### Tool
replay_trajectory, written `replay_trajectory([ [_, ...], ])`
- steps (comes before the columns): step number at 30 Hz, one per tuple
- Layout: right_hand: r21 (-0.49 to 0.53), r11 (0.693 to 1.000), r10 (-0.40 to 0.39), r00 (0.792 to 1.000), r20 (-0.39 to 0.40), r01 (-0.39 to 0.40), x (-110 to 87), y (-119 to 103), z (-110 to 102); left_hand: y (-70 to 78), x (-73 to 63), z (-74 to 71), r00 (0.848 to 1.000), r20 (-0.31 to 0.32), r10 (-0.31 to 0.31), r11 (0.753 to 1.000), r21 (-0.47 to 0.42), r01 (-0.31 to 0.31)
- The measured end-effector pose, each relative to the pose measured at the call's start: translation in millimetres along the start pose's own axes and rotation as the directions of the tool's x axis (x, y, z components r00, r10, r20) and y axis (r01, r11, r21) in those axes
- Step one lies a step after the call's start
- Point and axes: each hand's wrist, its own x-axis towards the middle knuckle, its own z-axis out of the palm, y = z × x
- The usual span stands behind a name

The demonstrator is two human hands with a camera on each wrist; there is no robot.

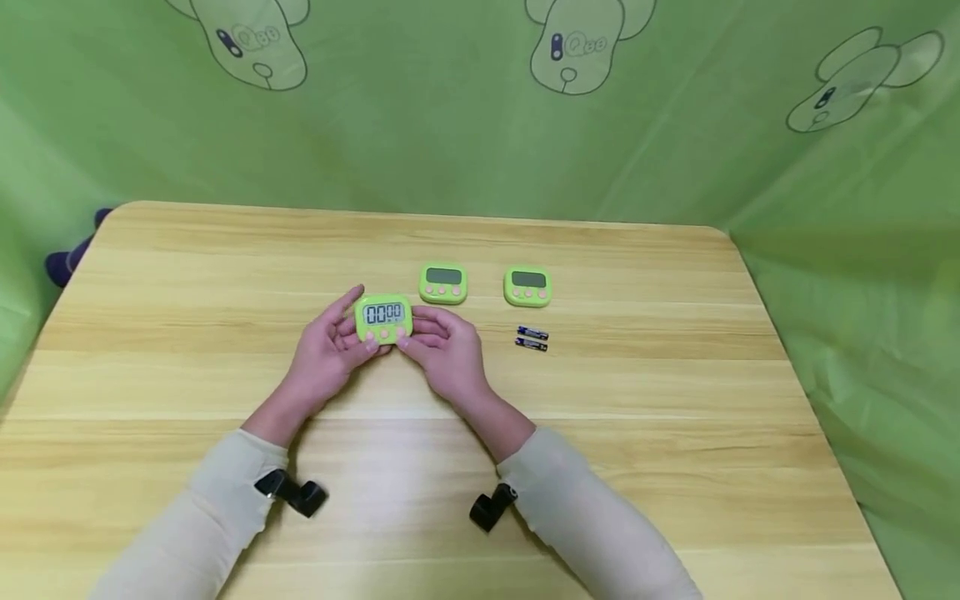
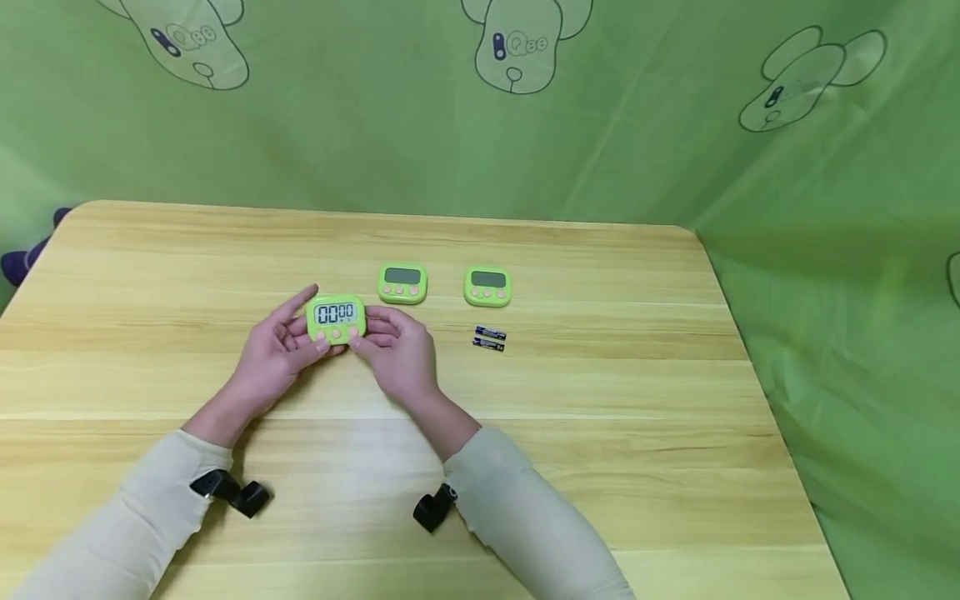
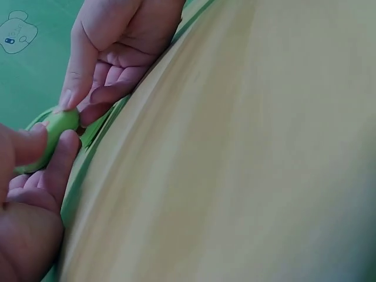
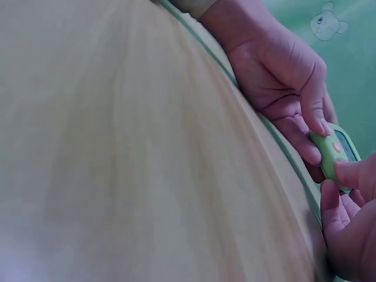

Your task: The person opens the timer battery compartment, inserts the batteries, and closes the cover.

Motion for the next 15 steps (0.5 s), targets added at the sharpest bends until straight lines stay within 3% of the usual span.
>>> replay_trajectory([
  [3,-0.051,0.998,-0.041,0.999,-0.007,0.041,4.0,1.0,6.6,1.2,4.1,-6.8,0.999,-0.024,0.022,0.998,0.066,-0.021],
  [5,-0.092,0.992,-0.087,0.996,-0.019,0.085,7.6,2.4,11.5,1.2,6.4,-11.4,0.997,-0.060,0.046,0.985,0.166,-0.035],
  [10,-0.222,0.959,-0.195,0.979,-0.063,0.177,18.1,4.5,23.7,-0.7,12.1,-22.6,0.982,-0.159,0.104,0.913,0.408,-0.031],
  [12,-0.281,0.944,-0.200,0.977,-0.075,0.171,22.4,3.7,28.8,-1.1,14.7,-26.1,0.976,-0.187,0.111,0.905,0.425,-0.022],
  [15,-0.382,0.913,-0.187,0.979,-0.083,0.142,29.5,2.7,36.1,-1.4,19.8,-29.8,0.968,-0.221,0.117,0.914,0.404,-0.018],
])
